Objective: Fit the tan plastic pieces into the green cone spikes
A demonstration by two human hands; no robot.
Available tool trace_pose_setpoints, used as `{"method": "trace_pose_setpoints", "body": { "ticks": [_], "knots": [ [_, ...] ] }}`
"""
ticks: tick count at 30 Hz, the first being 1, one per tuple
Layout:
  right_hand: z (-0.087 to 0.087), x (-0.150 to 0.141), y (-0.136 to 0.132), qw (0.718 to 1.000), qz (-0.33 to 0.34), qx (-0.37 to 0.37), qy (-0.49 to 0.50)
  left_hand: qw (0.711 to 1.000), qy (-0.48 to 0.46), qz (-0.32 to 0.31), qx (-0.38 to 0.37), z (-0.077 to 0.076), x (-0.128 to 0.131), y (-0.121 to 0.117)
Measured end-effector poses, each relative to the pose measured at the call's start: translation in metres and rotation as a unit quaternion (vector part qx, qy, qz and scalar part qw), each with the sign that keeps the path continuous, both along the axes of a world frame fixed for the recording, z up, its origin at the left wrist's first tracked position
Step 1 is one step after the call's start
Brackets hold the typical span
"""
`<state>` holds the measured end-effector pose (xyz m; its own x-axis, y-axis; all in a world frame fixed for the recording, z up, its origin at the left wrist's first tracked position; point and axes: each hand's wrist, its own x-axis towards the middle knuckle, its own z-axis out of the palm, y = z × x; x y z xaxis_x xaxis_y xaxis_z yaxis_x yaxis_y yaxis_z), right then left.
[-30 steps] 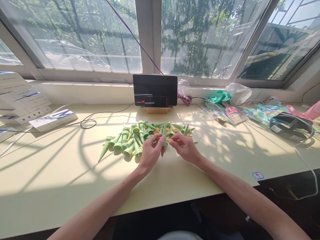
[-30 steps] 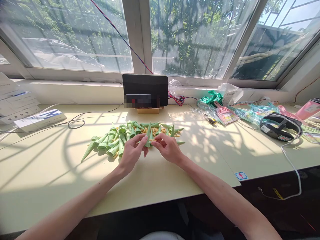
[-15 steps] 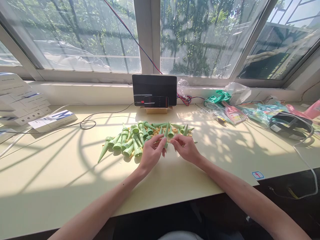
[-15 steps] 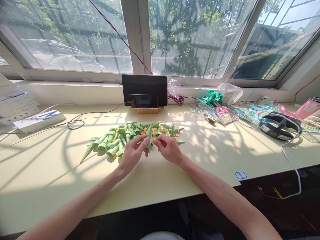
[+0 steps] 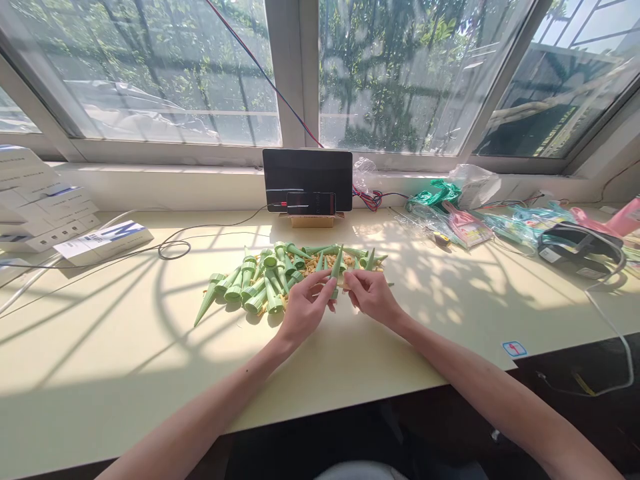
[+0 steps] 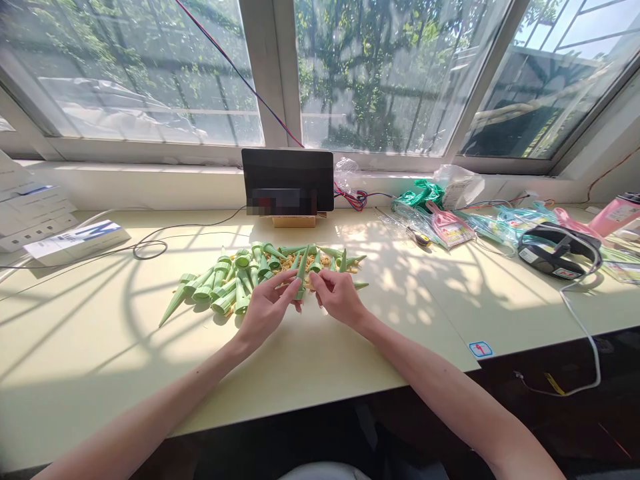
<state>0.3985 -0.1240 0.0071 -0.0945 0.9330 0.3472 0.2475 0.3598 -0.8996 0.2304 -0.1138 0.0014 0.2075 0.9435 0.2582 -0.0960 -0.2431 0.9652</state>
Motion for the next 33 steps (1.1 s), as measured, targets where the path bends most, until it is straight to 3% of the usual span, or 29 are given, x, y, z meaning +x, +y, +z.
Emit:
{"method": "trace_pose_setpoints", "body": {
  "ticks": [14,17,23,33],
  "knots": [
    [-0.002,0.0,0.005,0.978,0.047,-0.16,0.125,0.997,0.005,-0.039,0.061,0.001,0.001,-0.001],
    [-0.002,0.0,0.005,0.987,0.033,-0.125,0.099,0.999,0.014,-0.012,0.039,0.003,0.002,-0.002],
    [-0.003,0.001,0.002,1.0,-0.018,0.015,-0.008,0.998,0.018,0.054,-0.014,0.015,0.001,-0.004],
    [-0.008,0.003,0.004,0.987,-0.023,0.112,-0.114,0.997,-0.007,0.052,-0.05,0.016,0.001,-0.004]
  ]
}}
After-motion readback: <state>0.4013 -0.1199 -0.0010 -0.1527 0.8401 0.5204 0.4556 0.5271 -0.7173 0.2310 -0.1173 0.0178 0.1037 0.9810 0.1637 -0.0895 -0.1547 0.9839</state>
